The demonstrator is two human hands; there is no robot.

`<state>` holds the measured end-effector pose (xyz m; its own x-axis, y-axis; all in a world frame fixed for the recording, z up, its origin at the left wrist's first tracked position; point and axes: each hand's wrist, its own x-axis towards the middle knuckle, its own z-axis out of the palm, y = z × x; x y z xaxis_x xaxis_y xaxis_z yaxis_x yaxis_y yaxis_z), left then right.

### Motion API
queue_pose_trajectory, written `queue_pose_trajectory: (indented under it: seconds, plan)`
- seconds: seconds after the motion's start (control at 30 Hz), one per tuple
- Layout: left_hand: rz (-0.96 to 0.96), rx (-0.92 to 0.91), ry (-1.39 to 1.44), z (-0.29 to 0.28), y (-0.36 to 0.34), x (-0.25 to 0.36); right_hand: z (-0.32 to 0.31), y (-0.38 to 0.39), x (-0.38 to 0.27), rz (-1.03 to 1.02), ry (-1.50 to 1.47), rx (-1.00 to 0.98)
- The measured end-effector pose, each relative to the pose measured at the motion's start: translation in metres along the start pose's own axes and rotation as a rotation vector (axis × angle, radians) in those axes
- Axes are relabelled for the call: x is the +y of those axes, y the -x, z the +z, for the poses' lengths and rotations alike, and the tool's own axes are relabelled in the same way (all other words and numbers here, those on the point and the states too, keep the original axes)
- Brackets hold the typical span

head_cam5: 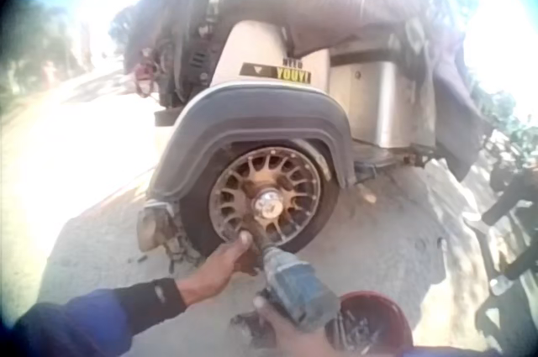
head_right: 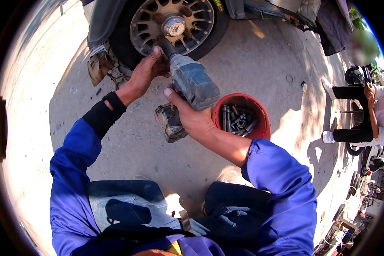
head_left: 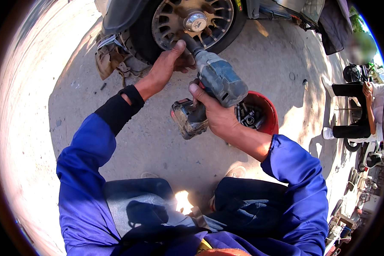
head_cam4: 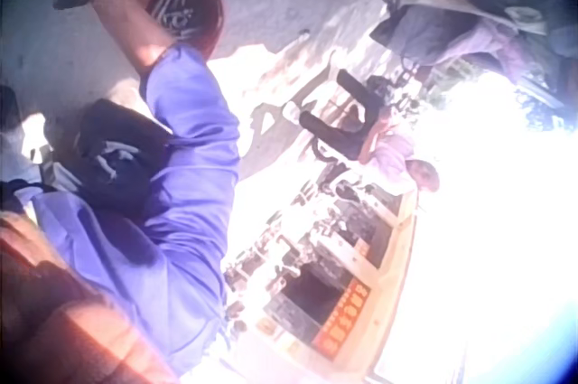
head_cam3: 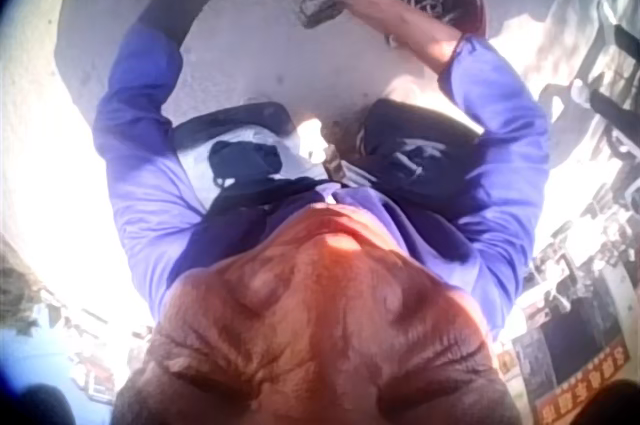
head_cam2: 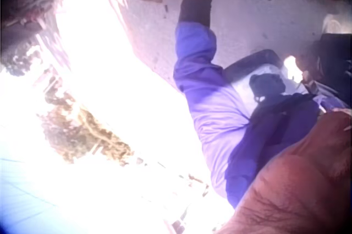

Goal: The person inflates a motorcycle wheel using a hose, then carries it to a motorcycle. They mount the wheel onto the front axle, insert bolts by hand, and tighten them with a cordless impact wrench.

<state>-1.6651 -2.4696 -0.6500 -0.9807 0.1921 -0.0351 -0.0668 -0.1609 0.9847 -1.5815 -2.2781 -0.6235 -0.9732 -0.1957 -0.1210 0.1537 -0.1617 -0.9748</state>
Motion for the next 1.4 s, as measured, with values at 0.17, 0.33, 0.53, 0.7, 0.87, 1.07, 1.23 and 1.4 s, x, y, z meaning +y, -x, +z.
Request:
queue_pose_trajectory:
  seconds: [0.17, 0.33, 0.53, 0.7, 0.87, 1.07, 1.23, 1.4]
  plan:
    - [0.020, -0.026, 0.027, -0.003, -0.001, -0.007, 0.002, -0.001, -0.003, -0.011, 0.078, -0.007]
    - [0.031, -0.025, 0.016, -0.004, 0.004, -0.003, -0.020, -0.013, 0.017, -0.298, 0.492, -0.059]
    - [-0.007, 0.012, 0.044, 0.003, -0.007, -0.008, -0.033, -0.020, 0.009, -0.425, 0.577, -0.084]
    - [-0.027, 0.037, 0.210, 0.011, -0.012, -0.010, -0.044, -0.025, 0.011, -0.276, 0.318, -0.090]
    - [-0.052, 0.067, 0.323, -0.014, -0.017, -0.024, -0.046, -0.031, 0.005, -0.464, 0.568, -0.072]
    - [-0.124, 0.022, 0.486, -0.023, -0.025, -0.019, -0.032, -0.038, -0.001, -0.555, 0.521, -0.025]
    - [-0.082, 0.025, 0.465, -0.018, -0.026, -0.016, -0.031, -0.051, 0.006, -0.523, 0.482, -0.087]
    - [-0.070, 0.041, 0.452, -0.015, -0.028, -0.021, -0.040, -0.047, 0.002, -0.482, 0.441, -0.128]
